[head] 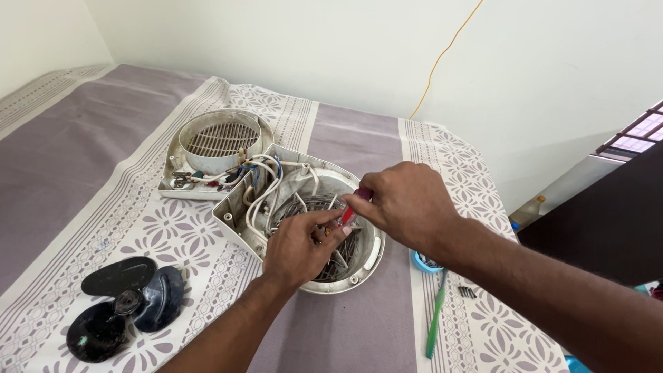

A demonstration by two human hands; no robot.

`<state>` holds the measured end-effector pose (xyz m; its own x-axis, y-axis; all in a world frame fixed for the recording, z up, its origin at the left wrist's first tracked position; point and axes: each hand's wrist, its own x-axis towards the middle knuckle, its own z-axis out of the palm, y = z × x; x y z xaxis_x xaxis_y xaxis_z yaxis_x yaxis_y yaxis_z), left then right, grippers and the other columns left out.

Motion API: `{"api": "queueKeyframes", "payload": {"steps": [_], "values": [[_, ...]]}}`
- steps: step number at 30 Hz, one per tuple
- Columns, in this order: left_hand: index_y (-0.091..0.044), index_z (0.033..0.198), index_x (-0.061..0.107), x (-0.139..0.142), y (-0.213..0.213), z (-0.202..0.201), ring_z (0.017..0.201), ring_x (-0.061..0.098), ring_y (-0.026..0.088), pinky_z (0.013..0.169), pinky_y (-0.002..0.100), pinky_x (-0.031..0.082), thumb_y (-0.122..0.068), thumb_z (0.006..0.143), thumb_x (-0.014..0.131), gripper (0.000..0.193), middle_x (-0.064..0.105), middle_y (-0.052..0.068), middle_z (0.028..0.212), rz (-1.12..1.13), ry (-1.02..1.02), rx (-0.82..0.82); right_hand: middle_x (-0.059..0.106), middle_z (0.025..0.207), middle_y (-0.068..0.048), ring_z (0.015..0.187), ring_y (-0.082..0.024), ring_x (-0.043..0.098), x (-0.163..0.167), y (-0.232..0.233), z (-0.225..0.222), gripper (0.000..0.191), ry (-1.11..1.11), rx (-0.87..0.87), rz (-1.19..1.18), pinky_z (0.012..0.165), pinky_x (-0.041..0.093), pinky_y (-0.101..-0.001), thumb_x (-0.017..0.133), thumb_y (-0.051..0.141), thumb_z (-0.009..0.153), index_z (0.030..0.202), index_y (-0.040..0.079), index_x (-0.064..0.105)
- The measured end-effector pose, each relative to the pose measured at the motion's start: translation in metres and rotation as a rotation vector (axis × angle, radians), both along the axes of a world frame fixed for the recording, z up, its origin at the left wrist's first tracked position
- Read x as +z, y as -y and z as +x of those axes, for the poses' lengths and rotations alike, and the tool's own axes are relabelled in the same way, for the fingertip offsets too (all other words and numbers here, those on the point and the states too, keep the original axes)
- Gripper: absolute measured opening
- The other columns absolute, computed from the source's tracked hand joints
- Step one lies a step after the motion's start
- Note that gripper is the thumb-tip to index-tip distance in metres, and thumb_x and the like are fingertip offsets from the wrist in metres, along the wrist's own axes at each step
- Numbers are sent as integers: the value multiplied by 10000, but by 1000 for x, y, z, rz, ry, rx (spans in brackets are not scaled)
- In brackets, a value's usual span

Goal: The person services a disassembled exhaust fan lying on a bed, using a red-handled screwdriver to loosen and remove screws from the fan housing and motor area, handling the fan blades and motor components by hand, and picking small screws from a small blue container while working on the fan frame.

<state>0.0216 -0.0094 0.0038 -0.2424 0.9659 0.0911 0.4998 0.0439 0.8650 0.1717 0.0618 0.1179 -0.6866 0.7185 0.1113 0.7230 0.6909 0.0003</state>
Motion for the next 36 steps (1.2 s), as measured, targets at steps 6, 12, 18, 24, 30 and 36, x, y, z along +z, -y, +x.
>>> {"api": "queueKeyframes", "payload": {"steps": [6,12,18,24,30,36], "values": [[-204,1246,738,2,1,0,726,736,166,715,371,587,-418,847,760,454,792,20,902,-2,-18,-3,704,565,-78,516,-224,697,-1,5,-4,426,-32,-30,-16,572,573,-400,632,509,928,842,128,801],[-180,1240,726,-1,-1,-3,737,739,168,698,374,583,-397,852,744,445,784,34,890,51,-14,-42,707,579,-75,534,-247,705,-3,5,-8,428,-65,-35,5,552,571,-406,640,518,916,838,129,801],[-151,1192,742,-9,-4,-6,717,740,170,690,350,589,-369,837,783,419,789,30,883,82,4,-25,713,593,-77,572,-263,714,2,9,-8,440,-22,-62,-34,604,581,-424,600,527,930,860,143,804],[-150,1181,760,-11,-5,-8,669,717,160,663,338,590,-370,826,785,418,779,44,836,155,46,-33,789,902,-76,744,-303,734,13,-4,1,438,-161,314,-135,638,557,-451,666,432,864,1159,118,744],[-155,1267,667,-12,-4,-13,712,646,141,699,312,575,-189,632,902,678,741,15,954,67,44,-54,773,818,-95,765,-284,745,0,-16,1,282,-21,189,-140,738,572,-436,737,366,858,972,110,769],[-127,1227,721,-23,-12,-12,786,633,123,766,285,589,74,657,737,605,748,27,989,45,85,-67,745,670,-85,587,-259,719,-11,-16,5,366,-99,74,-88,629,580,-396,703,448,903,900,90,776]]}}
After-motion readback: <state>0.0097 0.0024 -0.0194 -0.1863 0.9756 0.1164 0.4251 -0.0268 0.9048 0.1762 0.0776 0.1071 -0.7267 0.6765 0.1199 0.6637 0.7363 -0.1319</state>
